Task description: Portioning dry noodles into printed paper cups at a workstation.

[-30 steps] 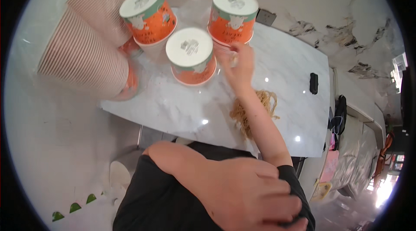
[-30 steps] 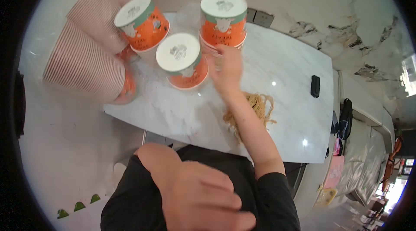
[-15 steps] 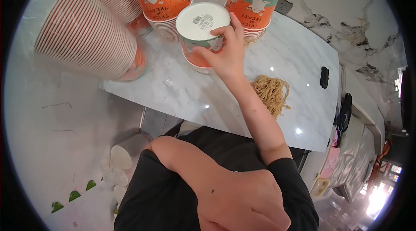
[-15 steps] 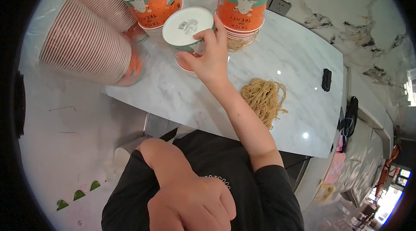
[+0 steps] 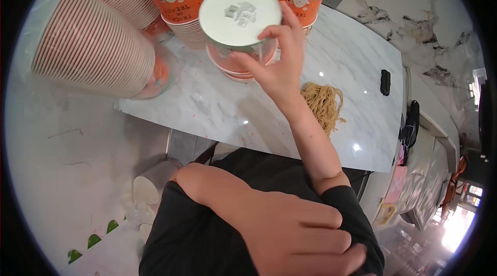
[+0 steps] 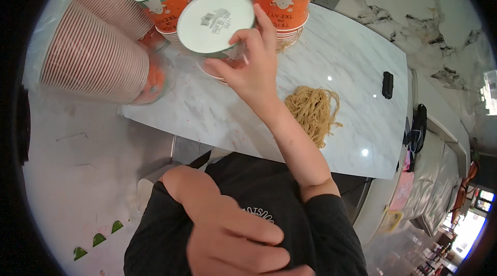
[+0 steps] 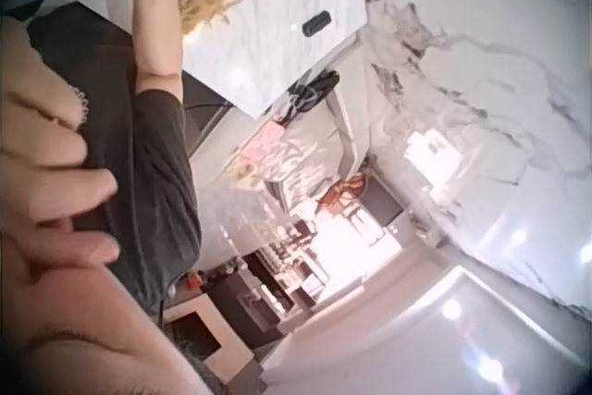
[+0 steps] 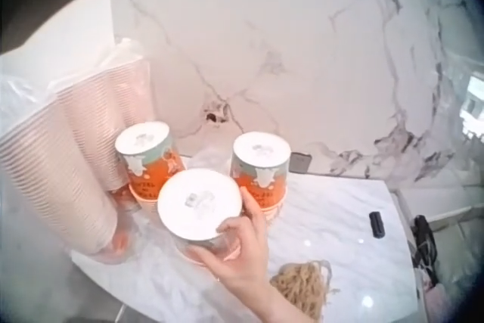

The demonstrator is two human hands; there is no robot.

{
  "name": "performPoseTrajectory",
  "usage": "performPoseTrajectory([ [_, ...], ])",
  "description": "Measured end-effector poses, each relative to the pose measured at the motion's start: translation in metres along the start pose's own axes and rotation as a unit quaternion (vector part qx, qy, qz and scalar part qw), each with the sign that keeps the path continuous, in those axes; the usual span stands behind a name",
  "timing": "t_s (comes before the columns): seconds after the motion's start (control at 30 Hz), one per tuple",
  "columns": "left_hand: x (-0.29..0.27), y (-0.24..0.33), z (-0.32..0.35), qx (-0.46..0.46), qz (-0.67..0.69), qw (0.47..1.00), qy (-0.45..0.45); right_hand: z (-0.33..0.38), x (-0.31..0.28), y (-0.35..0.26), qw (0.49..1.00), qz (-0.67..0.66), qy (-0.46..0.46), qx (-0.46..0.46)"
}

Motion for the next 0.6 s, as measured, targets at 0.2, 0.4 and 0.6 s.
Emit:
performPoseTrajectory([
  [0.2, -0.007, -0.006, 0.045, 0.089, -0.046, 0.984, 0.150, -0.020, -0.027, -0.006, 0.997, -0.048, 0.055, -0.032],
  [0.4, 0.044, -0.053, 0.140, -0.314, 0.040, 0.946, -0.069, 0.022, -0.056, -0.014, 0.922, -0.287, 0.260, 0.005],
  [0.6, 0.023, -0.053, 0.184, -0.585, 0.139, 0.756, -0.259, 0.129, -0.106, -0.003, 0.759, -0.445, 0.199, 0.433],
])
Point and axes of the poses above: each hand's wrist, its own z-axis away from the middle knuckle, its own x-axis out of the palm, y = z × x, the point moved 2 cm from there along -z, towards the middle knuckle, and after that the axes turned 2 degrees about z, right-handed, at the moved point
